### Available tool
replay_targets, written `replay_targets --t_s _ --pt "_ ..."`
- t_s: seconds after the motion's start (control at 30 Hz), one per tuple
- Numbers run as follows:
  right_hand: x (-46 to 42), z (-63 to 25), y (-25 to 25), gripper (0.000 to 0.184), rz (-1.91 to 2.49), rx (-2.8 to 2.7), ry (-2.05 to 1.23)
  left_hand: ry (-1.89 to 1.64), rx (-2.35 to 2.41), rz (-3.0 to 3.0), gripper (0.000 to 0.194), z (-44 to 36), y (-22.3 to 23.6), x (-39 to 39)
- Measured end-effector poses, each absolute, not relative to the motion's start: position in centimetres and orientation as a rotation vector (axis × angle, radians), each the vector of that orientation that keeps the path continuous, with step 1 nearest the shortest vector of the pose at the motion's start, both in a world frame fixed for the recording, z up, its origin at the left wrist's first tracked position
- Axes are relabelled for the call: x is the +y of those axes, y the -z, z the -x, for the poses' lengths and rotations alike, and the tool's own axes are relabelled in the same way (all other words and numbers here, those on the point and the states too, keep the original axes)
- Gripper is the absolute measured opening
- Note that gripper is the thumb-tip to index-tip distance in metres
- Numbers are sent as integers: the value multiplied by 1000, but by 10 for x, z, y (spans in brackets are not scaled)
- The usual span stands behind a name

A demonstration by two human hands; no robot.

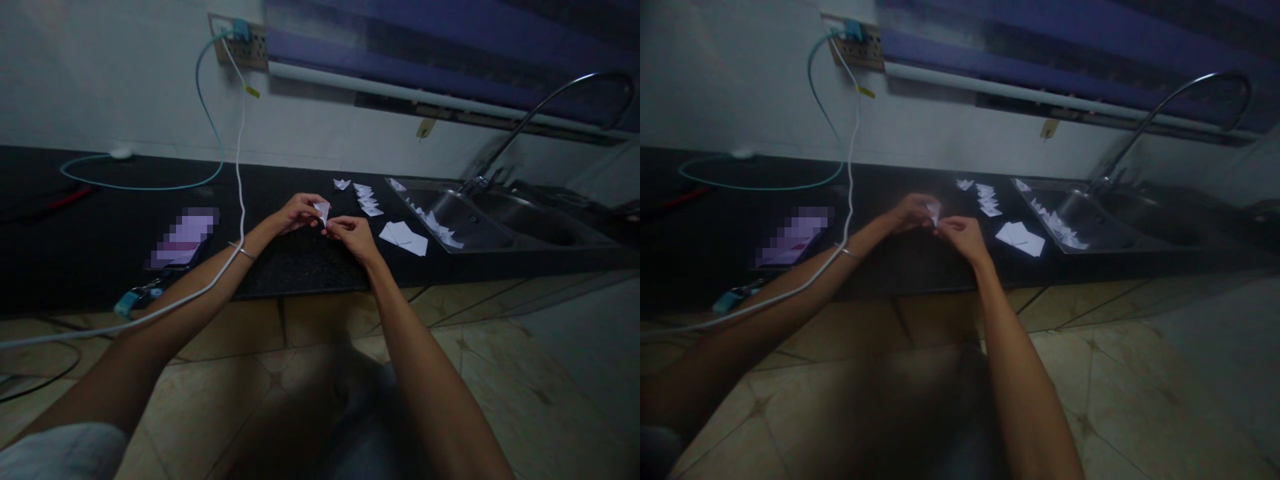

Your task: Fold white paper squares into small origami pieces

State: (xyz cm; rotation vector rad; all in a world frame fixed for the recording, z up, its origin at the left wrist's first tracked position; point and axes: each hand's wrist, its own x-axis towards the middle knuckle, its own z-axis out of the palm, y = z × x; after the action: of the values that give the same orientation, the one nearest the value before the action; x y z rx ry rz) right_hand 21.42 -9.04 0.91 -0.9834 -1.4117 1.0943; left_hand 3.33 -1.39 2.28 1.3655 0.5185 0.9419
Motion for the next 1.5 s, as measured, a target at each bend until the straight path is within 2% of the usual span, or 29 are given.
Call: replay_targets --t_s 0.53,0.8,0.97,1.2,1.5 --pt "-88 -214 -5 25 1031 -1455 -1034 -942 559 -1359 24 -34 -26 -17" --pt "-81 -216 -1 15 1126 -1506 -801 -908 534 -1362 30 -32 -30 -23" --pt "-81 -216 -3 15 1112 -1440 -847 -882 530 -1405 40 -33 -28 -24" --pt "-81 -217 -2 13 1099 -1460 -868 -881 635 -1617 35 -35 -24 -22" --pt "-80 -219 -1 14 1085 -1492 -848 -878 632 -1658 41 -35 -26 -25"
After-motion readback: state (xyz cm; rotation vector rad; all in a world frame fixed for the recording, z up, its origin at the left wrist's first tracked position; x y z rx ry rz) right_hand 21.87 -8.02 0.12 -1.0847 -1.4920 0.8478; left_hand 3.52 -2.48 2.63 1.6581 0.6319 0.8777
